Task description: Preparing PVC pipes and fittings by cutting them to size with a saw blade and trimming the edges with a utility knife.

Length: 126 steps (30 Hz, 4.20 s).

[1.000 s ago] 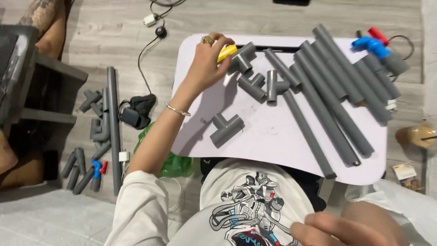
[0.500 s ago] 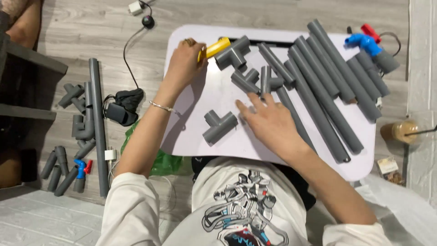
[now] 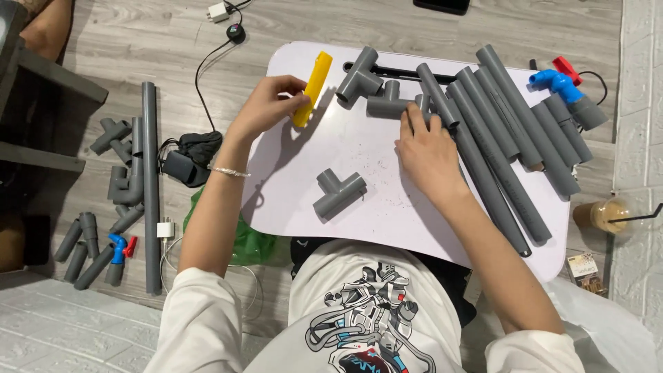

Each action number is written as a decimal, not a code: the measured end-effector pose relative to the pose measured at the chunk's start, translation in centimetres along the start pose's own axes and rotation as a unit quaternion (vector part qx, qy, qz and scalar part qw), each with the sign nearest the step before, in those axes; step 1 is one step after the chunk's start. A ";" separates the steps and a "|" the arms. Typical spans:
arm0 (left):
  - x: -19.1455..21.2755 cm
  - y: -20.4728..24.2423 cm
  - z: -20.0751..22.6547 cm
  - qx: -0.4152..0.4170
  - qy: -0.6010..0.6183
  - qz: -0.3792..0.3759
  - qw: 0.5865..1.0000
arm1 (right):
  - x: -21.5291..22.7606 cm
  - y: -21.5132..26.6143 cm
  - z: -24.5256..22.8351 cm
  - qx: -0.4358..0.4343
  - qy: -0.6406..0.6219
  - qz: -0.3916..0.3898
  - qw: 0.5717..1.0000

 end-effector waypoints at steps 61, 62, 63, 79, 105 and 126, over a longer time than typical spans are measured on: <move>-1.3 16.6 1.4 -0.140 -0.181 0.154 0.961 | 3.1 6.6 -1.5 0.130 -0.238 -0.106 0.957; -1.2 16.5 1.3 -0.144 -0.174 0.160 0.961 | 3.7 8.4 -1.1 0.127 -0.221 -0.104 0.961; -1.3 16.5 0.9 -0.146 -0.172 0.163 0.960 | 4.5 9.7 -1.8 0.129 -0.219 -0.103 0.962; -1.6 16.5 -2.2 -0.136 -0.104 0.248 0.953 | -0.8 1.1 -9.8 0.117 -0.255 -0.056 0.958; 0.0 17.7 -4.3 -0.148 0.055 0.339 0.928 | 1.5 5.8 -11.2 0.125 -0.258 -0.162 0.944; 0.2 17.9 -4.8 -0.125 0.077 0.359 0.922 | 1.9 14.9 2.7 0.008 -0.275 -0.145 0.950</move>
Point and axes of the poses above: each hand's wrist, its own y-axis away from the middle knuckle, its own x-axis out of the back of the hand, z = x × y, the point moved 6 cm from there along -y, towards the middle knuckle, and after that the axes turned 11 degrees about y, right-handed, at the moved point
